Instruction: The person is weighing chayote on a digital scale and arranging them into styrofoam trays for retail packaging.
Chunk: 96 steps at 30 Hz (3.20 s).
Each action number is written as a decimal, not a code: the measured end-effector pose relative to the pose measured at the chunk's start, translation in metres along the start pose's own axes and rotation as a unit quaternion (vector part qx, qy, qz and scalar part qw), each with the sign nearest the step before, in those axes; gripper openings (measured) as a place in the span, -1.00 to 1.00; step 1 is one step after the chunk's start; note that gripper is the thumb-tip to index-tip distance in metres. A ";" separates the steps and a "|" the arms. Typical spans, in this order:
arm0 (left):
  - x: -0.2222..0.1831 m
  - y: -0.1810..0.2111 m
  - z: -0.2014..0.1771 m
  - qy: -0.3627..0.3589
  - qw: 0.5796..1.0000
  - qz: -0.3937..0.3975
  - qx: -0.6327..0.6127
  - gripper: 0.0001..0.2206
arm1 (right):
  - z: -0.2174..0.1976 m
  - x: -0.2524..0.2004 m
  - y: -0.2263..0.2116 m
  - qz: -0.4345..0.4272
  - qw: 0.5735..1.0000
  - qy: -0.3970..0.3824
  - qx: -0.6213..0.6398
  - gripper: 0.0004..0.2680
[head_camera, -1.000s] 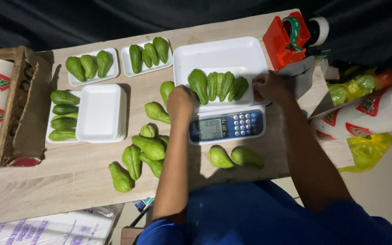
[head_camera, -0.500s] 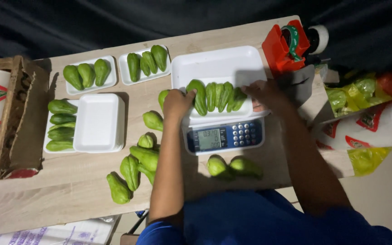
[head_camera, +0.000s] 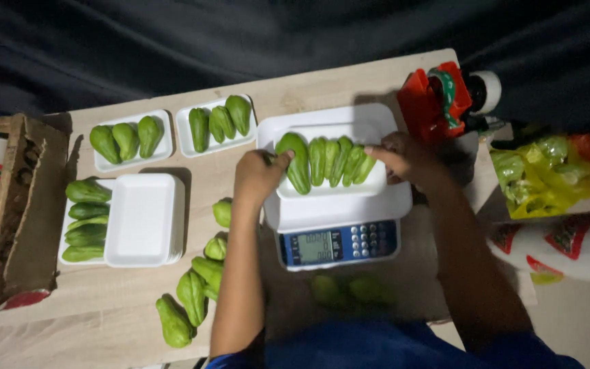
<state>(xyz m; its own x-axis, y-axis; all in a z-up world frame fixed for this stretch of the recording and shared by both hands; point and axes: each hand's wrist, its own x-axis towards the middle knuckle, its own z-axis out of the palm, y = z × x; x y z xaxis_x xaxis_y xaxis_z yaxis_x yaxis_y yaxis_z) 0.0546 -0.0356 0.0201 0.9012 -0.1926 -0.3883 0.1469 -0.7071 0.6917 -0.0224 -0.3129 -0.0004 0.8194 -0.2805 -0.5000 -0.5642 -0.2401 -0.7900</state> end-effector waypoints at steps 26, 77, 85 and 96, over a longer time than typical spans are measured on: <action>0.310 -0.056 0.048 -0.005 1.000 0.003 0.013 -0.58 | 0.003 0.338 0.004 0.094 0.971 -0.202 -0.089 -0.36; -0.016 -0.378 -0.107 0.425 0.867 -0.251 0.070 -0.67 | 0.053 -0.080 0.014 -0.148 0.985 -0.064 0.059 -0.65; -0.032 -0.364 -0.106 0.473 0.858 -0.197 0.035 -0.84 | 0.077 -0.111 0.022 -0.153 0.982 -0.077 0.078 -0.71; -0.100 -0.233 -0.117 0.333 0.909 0.043 -0.247 -0.88 | 0.094 -0.110 0.059 -0.203 0.966 -0.078 0.136 -0.66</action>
<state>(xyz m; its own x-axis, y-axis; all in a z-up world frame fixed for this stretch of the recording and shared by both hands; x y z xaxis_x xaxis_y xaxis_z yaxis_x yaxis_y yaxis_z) -0.0224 0.2285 -0.0312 0.9407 0.3386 0.0200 0.0822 -0.2847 0.9551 -0.1367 -0.2088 -0.0256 0.9851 -0.0660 -0.1591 -0.1621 -0.0420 -0.9859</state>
